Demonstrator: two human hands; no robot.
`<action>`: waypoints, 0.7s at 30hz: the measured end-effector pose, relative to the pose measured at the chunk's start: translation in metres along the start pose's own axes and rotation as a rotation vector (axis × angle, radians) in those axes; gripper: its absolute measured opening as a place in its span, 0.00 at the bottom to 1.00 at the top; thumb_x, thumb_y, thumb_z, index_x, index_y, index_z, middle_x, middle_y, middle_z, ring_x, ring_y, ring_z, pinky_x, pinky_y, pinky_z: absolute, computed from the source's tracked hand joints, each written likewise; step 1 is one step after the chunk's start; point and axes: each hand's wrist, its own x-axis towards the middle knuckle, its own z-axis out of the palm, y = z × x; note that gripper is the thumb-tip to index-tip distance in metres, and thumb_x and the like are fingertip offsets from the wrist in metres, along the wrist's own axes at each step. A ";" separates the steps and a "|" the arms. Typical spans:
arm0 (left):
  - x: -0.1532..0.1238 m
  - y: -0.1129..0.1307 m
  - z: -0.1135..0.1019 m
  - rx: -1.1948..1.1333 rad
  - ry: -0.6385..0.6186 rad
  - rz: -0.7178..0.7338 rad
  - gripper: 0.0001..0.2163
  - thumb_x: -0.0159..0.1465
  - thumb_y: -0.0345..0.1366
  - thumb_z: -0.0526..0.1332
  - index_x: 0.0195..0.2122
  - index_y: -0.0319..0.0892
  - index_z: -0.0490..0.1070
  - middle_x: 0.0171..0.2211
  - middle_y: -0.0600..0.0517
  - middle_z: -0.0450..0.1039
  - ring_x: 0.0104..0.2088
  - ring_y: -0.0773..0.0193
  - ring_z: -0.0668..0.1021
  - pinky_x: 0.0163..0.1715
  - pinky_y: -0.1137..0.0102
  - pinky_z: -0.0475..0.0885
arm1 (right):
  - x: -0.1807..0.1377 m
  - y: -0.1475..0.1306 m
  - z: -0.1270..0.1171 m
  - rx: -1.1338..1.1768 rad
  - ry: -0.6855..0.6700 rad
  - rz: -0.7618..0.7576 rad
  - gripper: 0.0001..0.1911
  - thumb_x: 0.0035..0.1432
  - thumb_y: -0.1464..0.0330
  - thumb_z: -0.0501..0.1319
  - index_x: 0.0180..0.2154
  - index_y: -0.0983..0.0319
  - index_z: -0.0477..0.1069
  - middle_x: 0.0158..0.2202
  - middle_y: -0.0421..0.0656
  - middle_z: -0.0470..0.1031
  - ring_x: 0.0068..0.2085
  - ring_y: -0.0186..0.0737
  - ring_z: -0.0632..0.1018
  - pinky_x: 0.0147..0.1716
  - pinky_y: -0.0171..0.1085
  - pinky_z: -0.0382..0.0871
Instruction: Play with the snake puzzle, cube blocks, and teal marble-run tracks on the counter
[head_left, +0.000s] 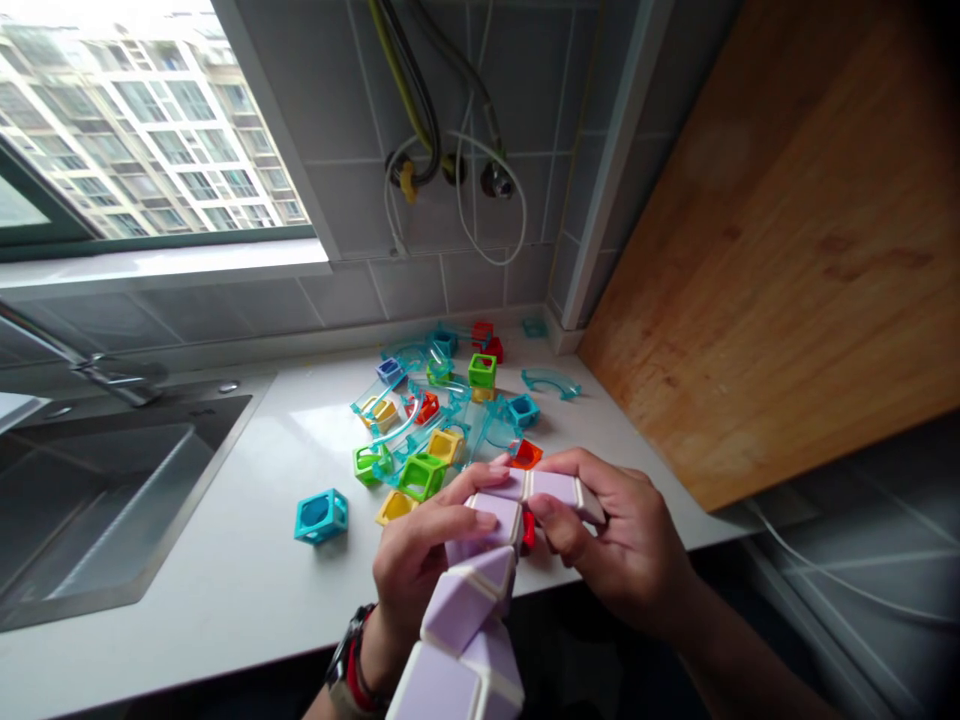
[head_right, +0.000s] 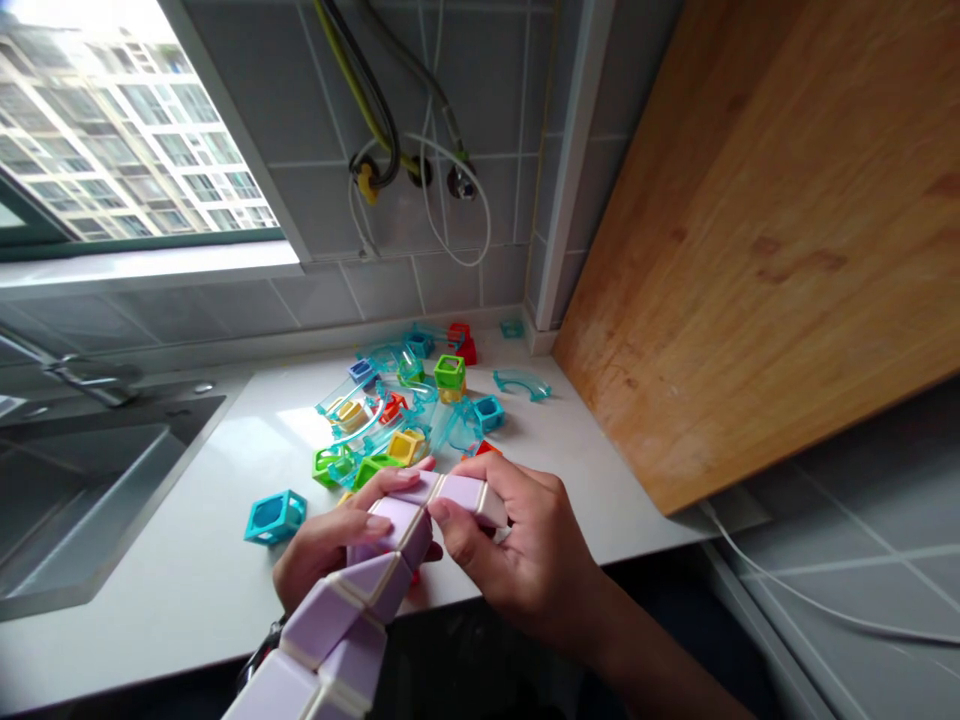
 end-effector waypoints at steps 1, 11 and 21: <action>-0.001 0.000 0.001 0.003 0.001 -0.008 0.20 0.58 0.31 0.75 0.51 0.48 0.78 0.54 0.45 0.80 0.57 0.44 0.79 0.54 0.55 0.79 | 0.001 0.003 -0.001 0.040 -0.033 0.027 0.08 0.65 0.63 0.65 0.40 0.61 0.75 0.23 0.35 0.74 0.22 0.30 0.71 0.22 0.28 0.64; 0.027 0.014 -0.028 -0.035 0.022 -0.448 0.13 0.66 0.28 0.66 0.50 0.48 0.77 0.64 0.44 0.71 0.63 0.47 0.74 0.62 0.51 0.72 | 0.010 0.022 -0.010 0.015 0.086 -0.202 0.17 0.62 0.72 0.69 0.52 0.56 0.75 0.44 0.43 0.80 0.40 0.39 0.83 0.37 0.33 0.79; 0.021 0.019 -0.030 -0.461 -0.272 -1.140 0.32 0.64 0.65 0.57 0.36 0.33 0.75 0.23 0.42 0.79 0.18 0.59 0.81 0.15 0.77 0.71 | 0.005 0.030 0.012 -0.155 0.073 -0.619 0.29 0.60 0.85 0.63 0.60 0.58 0.72 0.51 0.48 0.77 0.50 0.41 0.81 0.51 0.37 0.78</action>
